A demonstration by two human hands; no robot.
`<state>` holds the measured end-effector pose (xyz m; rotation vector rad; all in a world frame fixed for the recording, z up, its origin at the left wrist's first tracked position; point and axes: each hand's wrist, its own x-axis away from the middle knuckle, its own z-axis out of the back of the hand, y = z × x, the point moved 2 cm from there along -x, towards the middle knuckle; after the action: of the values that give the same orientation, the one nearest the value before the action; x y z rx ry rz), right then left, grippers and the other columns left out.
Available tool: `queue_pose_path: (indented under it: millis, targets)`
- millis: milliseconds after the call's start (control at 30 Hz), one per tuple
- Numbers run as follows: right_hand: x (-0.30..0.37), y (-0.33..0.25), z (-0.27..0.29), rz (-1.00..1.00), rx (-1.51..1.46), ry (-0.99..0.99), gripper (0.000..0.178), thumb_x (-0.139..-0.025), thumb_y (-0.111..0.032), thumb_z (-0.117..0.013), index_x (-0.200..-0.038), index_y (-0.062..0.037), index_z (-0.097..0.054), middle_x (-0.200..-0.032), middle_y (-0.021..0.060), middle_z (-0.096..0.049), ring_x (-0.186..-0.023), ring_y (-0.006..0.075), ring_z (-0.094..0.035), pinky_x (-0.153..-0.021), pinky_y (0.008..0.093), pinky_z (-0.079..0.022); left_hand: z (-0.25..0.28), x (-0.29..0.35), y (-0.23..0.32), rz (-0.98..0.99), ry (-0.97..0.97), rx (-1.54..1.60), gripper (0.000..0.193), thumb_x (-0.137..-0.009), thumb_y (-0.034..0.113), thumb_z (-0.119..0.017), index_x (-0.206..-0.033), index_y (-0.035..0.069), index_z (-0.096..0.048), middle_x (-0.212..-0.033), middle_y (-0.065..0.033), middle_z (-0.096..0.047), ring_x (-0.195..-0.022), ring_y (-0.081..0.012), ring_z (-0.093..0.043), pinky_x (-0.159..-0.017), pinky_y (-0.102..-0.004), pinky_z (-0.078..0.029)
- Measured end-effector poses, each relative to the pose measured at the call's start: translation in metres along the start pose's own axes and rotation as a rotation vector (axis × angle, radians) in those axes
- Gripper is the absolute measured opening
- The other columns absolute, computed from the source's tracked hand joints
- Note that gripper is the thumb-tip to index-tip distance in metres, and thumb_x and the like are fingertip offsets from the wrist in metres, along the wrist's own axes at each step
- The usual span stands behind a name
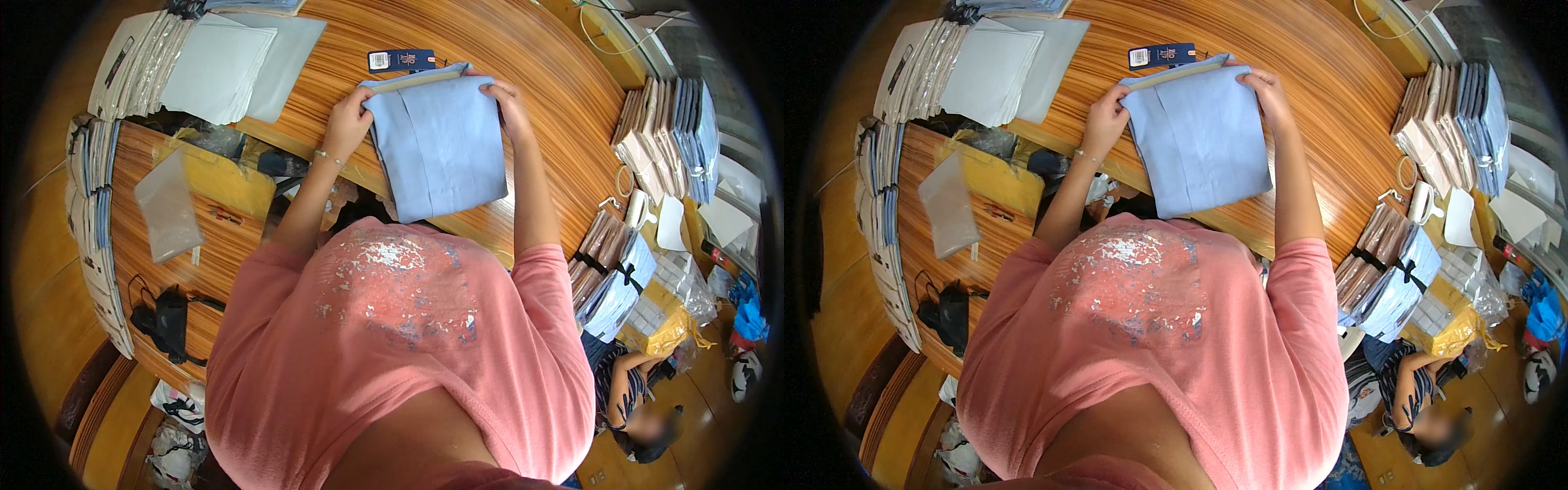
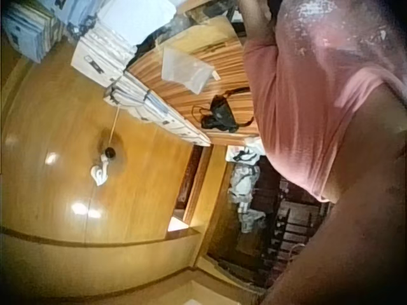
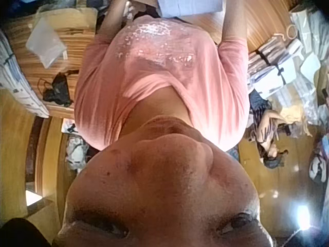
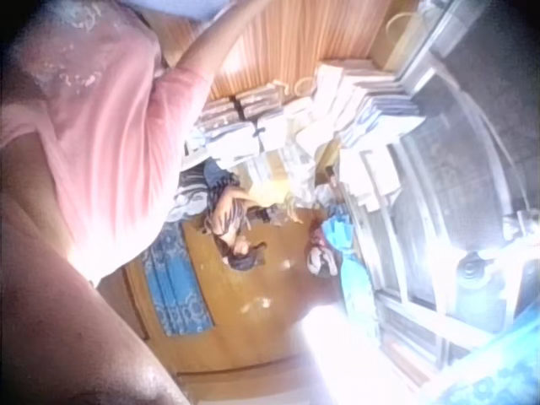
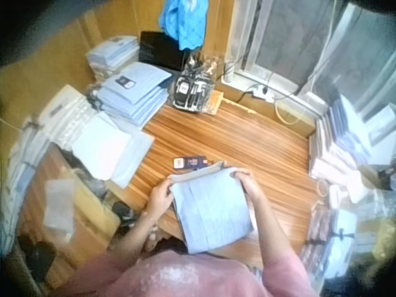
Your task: The person folds a blue shirt over a cardboard insert, places it inside a clear plastic bag, seals the bag, and applies a black strap around the package.
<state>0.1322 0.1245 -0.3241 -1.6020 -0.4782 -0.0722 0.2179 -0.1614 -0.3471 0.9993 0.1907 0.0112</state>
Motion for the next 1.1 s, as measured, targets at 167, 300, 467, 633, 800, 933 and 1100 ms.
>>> queue_pose_path:
  millis: [167, 300, 467, 633, 800, 933, 1100]
  targets:
    - [-0.019, 0.021, -0.001, -0.213, -0.05, 0.114, 0.034, -0.077, -0.008, -0.06, -0.11, -0.0033, -0.064, -0.096, 0.0075, -0.065, -0.08, 0.0142, -0.06, -0.07, 0.0249, -0.048, -0.006, -0.018, -0.034, 0.157, 0.031, 0.078, 0.01, -0.085, 0.005, -0.052, -0.093, 0.0, -0.057, -0.07, -0.0134, -0.062, -0.061, -0.0202, -0.062, -0.055, -0.0314, -0.048]
    - [-0.024, 0.022, 0.003, -0.21, -0.047, 0.087, 0.04, -0.077, -0.004, -0.06, -0.116, -0.0042, -0.06, -0.096, 0.0073, -0.065, -0.08, 0.0146, -0.061, -0.071, 0.027, -0.05, -0.003, -0.026, -0.033, 0.538, -0.15, 0.513, 0.011, -0.09, 0.011, -0.052, -0.095, 0.002, -0.056, -0.077, -0.0051, -0.063, -0.064, -0.0102, -0.061, -0.057, -0.0241, -0.051]
    - [-0.024, 0.021, 0.003, -0.181, -0.038, 0.082, 0.044, -0.075, 0.002, -0.06, -0.118, -0.0042, -0.059, -0.103, 0.0074, -0.063, -0.085, 0.0153, -0.061, -0.073, 0.0281, -0.051, 0.002, -0.021, -0.025, 0.572, -0.173, 0.648, 0.016, -0.094, 0.016, -0.046, -0.099, 0.004, -0.054, -0.088, -0.0078, -0.063, -0.068, -0.0138, -0.063, -0.059, -0.0258, -0.053]
    - [-0.02, 0.013, -0.005, -0.173, -0.053, 0.074, 0.049, -0.074, 0.007, -0.059, -0.121, -0.0036, -0.056, -0.107, 0.0084, -0.062, -0.089, 0.0161, -0.06, -0.076, 0.0289, -0.05, 0.006, -0.019, -0.013, 0.703, -0.078, 0.691, 0.024, -0.093, 0.021, -0.049, -0.1, -0.001, -0.055, -0.087, -0.0085, -0.064, -0.071, -0.0145, -0.063, -0.063, -0.0261, -0.052]
    - [-0.021, 0.018, -0.003, -0.121, -0.019, 0.053, 0.048, -0.075, 0.004, -0.059, -0.123, -0.0015, -0.054, -0.103, 0.0085, -0.063, -0.088, 0.016, -0.06, -0.077, 0.0273, -0.049, 0.0, 0.023, 0.013, 0.523, -0.136, 0.422, 0.028, -0.083, 0.02, -0.065, -0.095, -0.004, -0.057, -0.08, -0.007, -0.064, -0.066, -0.0108, -0.059, -0.061, -0.022, -0.047]
    - [-0.018, 0.011, -0.007, -0.158, -0.019, 0.041, 0.048, -0.076, 0.001, -0.061, -0.123, -0.0011, -0.054, -0.097, 0.0081, -0.063, -0.085, 0.0158, -0.06, -0.076, 0.0269, -0.049, -0.015, 0.033, -0.006, 0.425, -0.156, 0.452, 0.022, -0.081, 0.019, -0.068, -0.077, -0.001, -0.06, -0.061, -0.002, -0.058, -0.055, -0.0082, -0.053, -0.052, -0.0222, -0.044]
    - [-0.022, 0.018, -0.005, -0.092, 0.038, 0.048, 0.044, -0.076, -0.004, -0.064, -0.119, -0.0011, -0.056, -0.093, 0.007, -0.063, -0.081, 0.0151, -0.06, -0.071, 0.028, -0.05, -0.01, 0.028, -0.001, 0.555, -0.194, 0.269, 0.029, -0.083, 0.024, -0.065, -0.079, -0.004, -0.06, -0.061, -0.008, -0.059, -0.056, -0.0165, -0.058, -0.054, -0.0285, -0.047]
